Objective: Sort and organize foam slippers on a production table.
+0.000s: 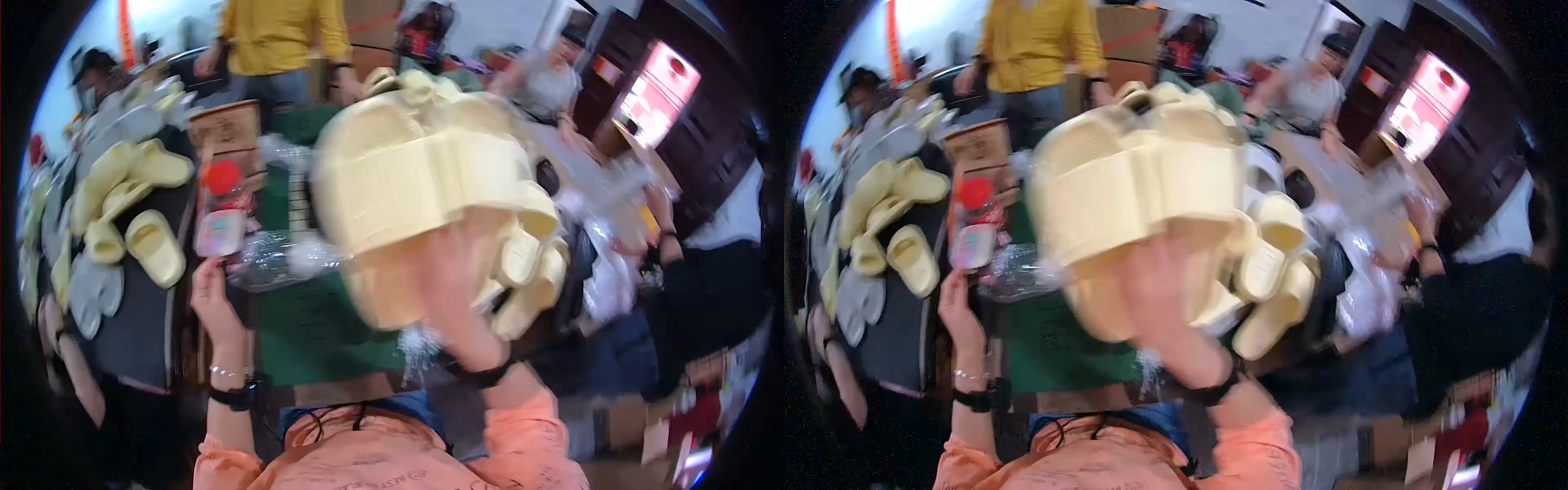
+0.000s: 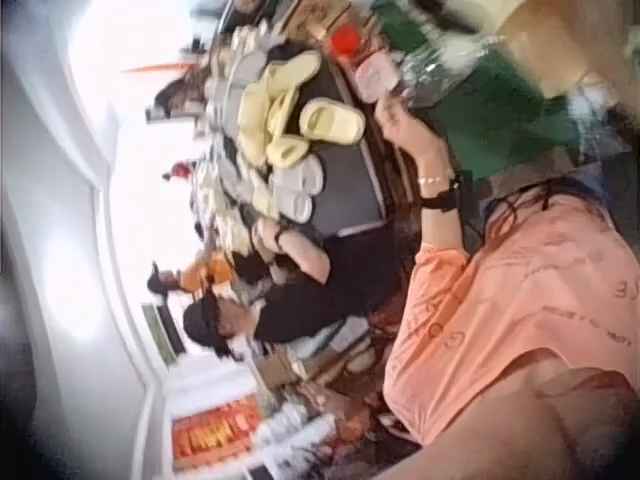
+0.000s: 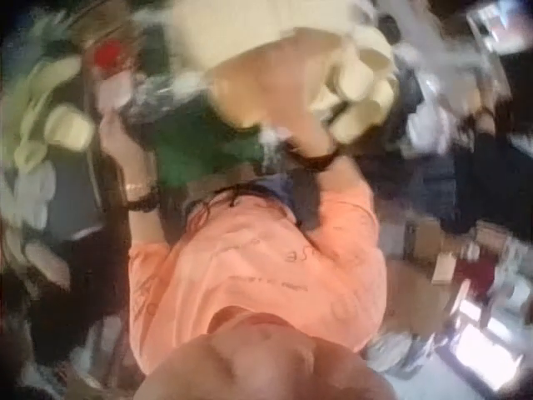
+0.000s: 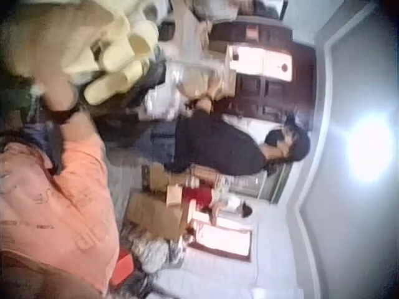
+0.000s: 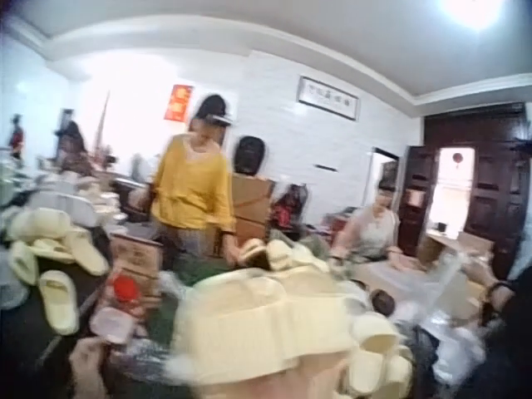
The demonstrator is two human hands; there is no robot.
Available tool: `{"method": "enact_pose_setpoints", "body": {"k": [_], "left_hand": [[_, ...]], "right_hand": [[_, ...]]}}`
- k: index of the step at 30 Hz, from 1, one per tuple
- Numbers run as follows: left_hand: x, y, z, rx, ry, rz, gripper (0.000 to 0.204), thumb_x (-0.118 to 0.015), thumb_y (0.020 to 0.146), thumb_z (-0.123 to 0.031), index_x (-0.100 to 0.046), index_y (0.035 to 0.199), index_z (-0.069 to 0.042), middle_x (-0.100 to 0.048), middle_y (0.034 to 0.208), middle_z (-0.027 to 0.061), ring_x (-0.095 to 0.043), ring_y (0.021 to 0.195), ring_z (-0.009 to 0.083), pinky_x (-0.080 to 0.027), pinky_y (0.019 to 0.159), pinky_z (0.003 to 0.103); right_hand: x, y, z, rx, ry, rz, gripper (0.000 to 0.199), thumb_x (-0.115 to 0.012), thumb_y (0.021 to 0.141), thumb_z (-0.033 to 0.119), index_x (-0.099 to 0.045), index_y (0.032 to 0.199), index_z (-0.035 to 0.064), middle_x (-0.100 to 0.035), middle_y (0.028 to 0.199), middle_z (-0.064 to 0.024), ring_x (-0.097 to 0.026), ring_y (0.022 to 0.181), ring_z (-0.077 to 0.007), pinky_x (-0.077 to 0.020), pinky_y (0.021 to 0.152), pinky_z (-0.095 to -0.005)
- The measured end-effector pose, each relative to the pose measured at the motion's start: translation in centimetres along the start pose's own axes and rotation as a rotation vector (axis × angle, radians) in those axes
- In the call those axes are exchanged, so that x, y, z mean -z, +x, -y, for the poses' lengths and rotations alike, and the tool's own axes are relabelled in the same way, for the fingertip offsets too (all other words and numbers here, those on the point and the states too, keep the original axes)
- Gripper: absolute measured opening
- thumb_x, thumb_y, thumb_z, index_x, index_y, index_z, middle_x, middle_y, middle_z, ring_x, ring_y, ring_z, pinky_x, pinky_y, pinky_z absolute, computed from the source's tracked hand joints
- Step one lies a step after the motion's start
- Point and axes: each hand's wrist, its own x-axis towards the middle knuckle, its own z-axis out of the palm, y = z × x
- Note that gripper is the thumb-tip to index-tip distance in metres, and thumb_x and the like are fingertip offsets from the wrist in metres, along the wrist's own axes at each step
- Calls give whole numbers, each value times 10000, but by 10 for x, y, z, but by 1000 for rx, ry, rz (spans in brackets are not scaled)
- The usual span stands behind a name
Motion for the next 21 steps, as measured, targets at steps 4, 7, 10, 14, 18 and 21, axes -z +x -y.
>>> {"method": "enact_pose_setpoints", "body": {"k": [4, 7, 10, 14, 18, 21], "left_hand": [[15, -3, 5, -68, 296, -42, 167, -489, 801, 15, -618, 903, -13, -572, 858, 50, -518, 827, 123, -406, 746, 247], [37, 9, 5, -167, 414, -120, 161, -508, 779, 2, -635, 874, -27, -556, 854, 85, -531, 832, 191, -414, 733, 266], [65, 25, 13, -169, 429, -249, 162, -526, 756, -10, -640, 866, -41, -551, 855, 85, -522, 849, 212, -409, 761, 289], [120, 47, -1, -227, 693, -419, 189, -533, 709, -31, -642, 858, -71, -549, 865, 93, -501, 872, 243, -409, 777, 310], [148, 100, 12, -159, 675, -504, 249, -512, 678, -33, -632, 893, -65, -545, 851, 102, -484, 865, 231, -411, 767, 317], [169, 146, 27, -29, 738, -512, 386, -533, 656, -28, -600, 1036, -35, -558, 1054, 125, -547, 783, 142, -439, 726, 249]], "right_hand": [[37, 21, -208, 168, -732, -35, 389, -530, 803, 236, -473, 1080, -32, -455, 1126, -242, -402, 1091, -373, -314, 936, -441], [40, 26, -325, -476, -241, -44, 451, -513, 813, 174, -414, 1187, -57, -430, 1212, -223, -391, 1141, -335, -291, 980, -382], [38, -4, -421, -548, -831, 359, 502, -529, 806, 195, -381, 1226, -35, -417, 1227, -215, -409, 1117, -345, -331, 943, -391], [8, -2, -371, -510, -439, 830, 620, -557, 794, 226, -282, 1295, -15, -366, 1281, -207, -352, 1177, -355, -274, 990, -394], [13, 59, -315, -424, -382, 751, 564, -553, 793, 204, -323, 1260, -13, -394, 1244, -203, -376, 1147, -347, -291, 973, -387], [14, 84, -197, -374, -293, 706, 510, -550, 791, 182, -364, 1225, -11, -423, 1207, -199, -401, 1117, -340, -307, 956, -379]]}}
